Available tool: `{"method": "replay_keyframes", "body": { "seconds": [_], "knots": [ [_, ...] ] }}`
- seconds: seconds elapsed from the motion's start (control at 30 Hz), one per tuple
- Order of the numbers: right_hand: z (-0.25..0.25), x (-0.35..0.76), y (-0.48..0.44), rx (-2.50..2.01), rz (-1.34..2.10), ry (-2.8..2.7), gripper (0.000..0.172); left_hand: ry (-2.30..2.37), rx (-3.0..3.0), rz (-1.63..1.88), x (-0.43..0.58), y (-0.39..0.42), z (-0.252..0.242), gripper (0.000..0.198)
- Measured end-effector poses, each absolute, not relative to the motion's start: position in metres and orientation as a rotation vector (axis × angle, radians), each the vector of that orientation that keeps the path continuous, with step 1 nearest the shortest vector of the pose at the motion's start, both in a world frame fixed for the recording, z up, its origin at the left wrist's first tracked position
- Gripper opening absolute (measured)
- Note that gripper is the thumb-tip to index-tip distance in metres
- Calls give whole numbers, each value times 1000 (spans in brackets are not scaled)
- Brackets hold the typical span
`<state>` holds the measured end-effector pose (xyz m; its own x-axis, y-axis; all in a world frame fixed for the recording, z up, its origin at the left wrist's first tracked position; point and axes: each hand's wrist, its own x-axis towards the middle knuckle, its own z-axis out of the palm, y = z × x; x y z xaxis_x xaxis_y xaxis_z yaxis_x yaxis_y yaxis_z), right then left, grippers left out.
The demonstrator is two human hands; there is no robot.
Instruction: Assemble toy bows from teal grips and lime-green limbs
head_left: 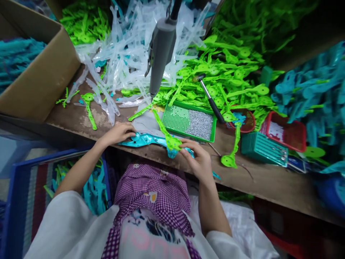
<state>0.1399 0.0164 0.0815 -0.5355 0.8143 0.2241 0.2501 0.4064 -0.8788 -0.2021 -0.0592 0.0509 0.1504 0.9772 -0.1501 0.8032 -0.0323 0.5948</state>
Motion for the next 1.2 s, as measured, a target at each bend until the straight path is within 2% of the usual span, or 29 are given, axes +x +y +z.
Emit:
{"method": "replay_keyframes", "body": {
  "seconds": [0.13, 0.33, 0.53, 0.6, 0.7, 0.8, 0.93, 1.1, 1.2],
  "knots": [
    [76, 136, 15, -917, 1131, -1945, 12, 1520, 1919, 409, -214, -48, 49, 28],
    [76, 132, 12, -876, 1152, -1956, 13, 1772, 2049, 222, -212, -33, 38, 13],
    [81, 121, 9, -850, 1147, -1962, 11, 1857, 2368, 56, -203, -29, 36, 19],
    [83, 117, 7, -831, 1127, -1980, 10, 1955, 2363, 161, -200, -34, 46, 21],
    [79, 109, 7, -774, 1090, -2074, 11, 2077, 2274, 498, -186, -61, 69, 21],
    [69, 101, 7, -743, 1039, -2213, 12, 1986, 2155, 682, -157, -114, 81, 21],
    [61, 89, 3, -676, 957, -2404, 14, 1753, 1806, 724, -114, -181, 60, 22],
    [52, 57, 9, -619, 879, -2565, 16, 2237, 1356, 1223, -112, -185, 25, 18],
    [46, 35, 15, -525, 928, -2637, 15, 2398, 1344, 1169, -134, -160, 19, 38]
  ]
}}
